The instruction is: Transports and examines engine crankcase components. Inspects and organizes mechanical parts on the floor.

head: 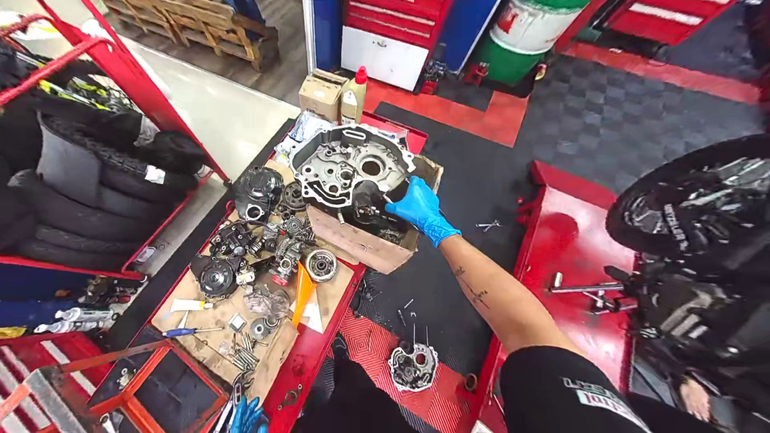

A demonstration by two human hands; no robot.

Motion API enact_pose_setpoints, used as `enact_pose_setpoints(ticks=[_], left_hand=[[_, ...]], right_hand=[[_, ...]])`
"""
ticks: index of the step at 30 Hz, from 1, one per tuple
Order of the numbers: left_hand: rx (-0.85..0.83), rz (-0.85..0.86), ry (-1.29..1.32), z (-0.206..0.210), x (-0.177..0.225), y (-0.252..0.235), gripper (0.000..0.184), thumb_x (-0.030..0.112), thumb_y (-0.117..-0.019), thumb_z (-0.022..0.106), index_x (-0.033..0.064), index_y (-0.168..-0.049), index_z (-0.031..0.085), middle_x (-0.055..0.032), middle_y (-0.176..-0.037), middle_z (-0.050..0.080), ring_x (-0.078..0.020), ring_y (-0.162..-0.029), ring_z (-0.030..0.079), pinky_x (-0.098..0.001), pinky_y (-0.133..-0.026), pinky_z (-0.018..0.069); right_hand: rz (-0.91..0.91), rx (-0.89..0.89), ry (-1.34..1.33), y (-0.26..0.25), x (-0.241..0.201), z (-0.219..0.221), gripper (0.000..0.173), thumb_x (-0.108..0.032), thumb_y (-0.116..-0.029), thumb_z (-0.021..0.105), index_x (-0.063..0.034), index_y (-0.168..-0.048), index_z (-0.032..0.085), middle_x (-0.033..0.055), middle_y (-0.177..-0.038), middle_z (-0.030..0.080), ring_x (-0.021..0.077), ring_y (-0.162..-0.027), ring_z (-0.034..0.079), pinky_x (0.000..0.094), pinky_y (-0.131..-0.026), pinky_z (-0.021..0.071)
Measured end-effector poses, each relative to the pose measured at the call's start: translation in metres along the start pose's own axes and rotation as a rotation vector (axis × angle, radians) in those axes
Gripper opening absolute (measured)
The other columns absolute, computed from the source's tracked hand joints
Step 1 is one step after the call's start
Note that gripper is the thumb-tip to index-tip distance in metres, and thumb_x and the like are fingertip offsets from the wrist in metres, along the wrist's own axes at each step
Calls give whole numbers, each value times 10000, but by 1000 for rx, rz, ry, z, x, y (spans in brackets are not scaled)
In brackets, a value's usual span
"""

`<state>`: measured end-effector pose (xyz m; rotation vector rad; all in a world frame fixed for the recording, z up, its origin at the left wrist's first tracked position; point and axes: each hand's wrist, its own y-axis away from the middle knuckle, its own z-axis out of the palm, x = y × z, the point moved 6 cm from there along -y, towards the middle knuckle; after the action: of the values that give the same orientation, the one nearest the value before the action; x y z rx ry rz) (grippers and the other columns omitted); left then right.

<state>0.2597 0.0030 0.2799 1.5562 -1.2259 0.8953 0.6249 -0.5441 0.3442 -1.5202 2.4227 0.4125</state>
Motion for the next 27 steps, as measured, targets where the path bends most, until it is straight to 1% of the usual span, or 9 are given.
enact_pose_setpoints(ticks=[3,10,13,16,18,20,22,24,27], left_hand=[[-23,29,-31,12,5,-17,759,252,-981,590,-178,-1515,265,-304,-1390,564,-212,-1232,630,-330,-1085,490],[-170,28,-66,42,16,-48,784,269,-963,614,-160,-1524,273,-285,-1407,565,-232,-1245,627,-349,-1090,494],[-210,3,-74,48,15,-55,787,278,-969,615,-149,-1532,267,-279,-1419,556,-222,-1254,617,-343,-1093,486],[-242,-15,-87,53,13,-59,778,266,-977,603,-153,-1533,256,-295,-1423,543,-227,-1255,616,-344,-1092,486],[-271,-30,-104,56,13,-63,769,250,-984,593,-152,-1539,243,-298,-1432,533,-230,-1266,609,-342,-1099,480],[-285,-52,-112,57,13,-65,757,230,-983,594,-141,-1543,245,-291,-1434,535,-240,-1269,607,-355,-1103,480],[-297,-61,-112,60,12,-68,753,222,-976,588,-149,-1537,248,-297,-1432,530,-248,-1264,605,-369,-1097,481],[-308,-66,-105,63,10,-69,742,221,-980,583,-155,-1529,256,-298,-1430,533,-242,-1261,610,-359,-1090,490],[-337,-99,-111,69,6,-70,715,185,-978,574,-152,-1528,265,-301,-1421,537,-253,-1252,614,-358,-1085,495]], right_hand=[[-41,-33,-10,1,7,-1,1061,-589,-660,859,66,-1404,483,306,-1314,570,469,-1196,586,645,-942,491],[-195,-16,-152,4,20,-5,1022,-629,-773,790,20,-1488,457,276,-1346,558,434,-1246,556,593,-1038,460],[-276,70,-211,11,26,-13,851,-603,-861,706,-41,-1471,517,217,-1401,573,379,-1306,545,555,-1090,438],[-259,161,-390,23,44,-27,769,-521,-919,687,-55,-1500,492,205,-1487,525,349,-1389,493,529,-1153,401],[-182,280,-575,37,68,-40,720,-418,-966,666,-53,-1540,430,202,-1511,499,310,-1379,509,486,-1133,438],[-74,430,-757,50,109,-37,632,-385,-1021,587,-54,-1534,425,177,-1461,555,226,-1304,585,389,-1083,501],[68,546,-920,66,163,-9,535,-335,-1056,540,6,-1465,486,183,-1365,617,205,-1190,655,371,-1032,544],[295,514,-995,96,219,49,500,-323,-1066,510,52,-1395,534,185,-1226,667,195,-1055,687,355,-949,570],[673,160,-927,178,294,169,546,-433,-1055,514,32,-1329,601,179,-1087,704,232,-949,692,411,-883,573]])
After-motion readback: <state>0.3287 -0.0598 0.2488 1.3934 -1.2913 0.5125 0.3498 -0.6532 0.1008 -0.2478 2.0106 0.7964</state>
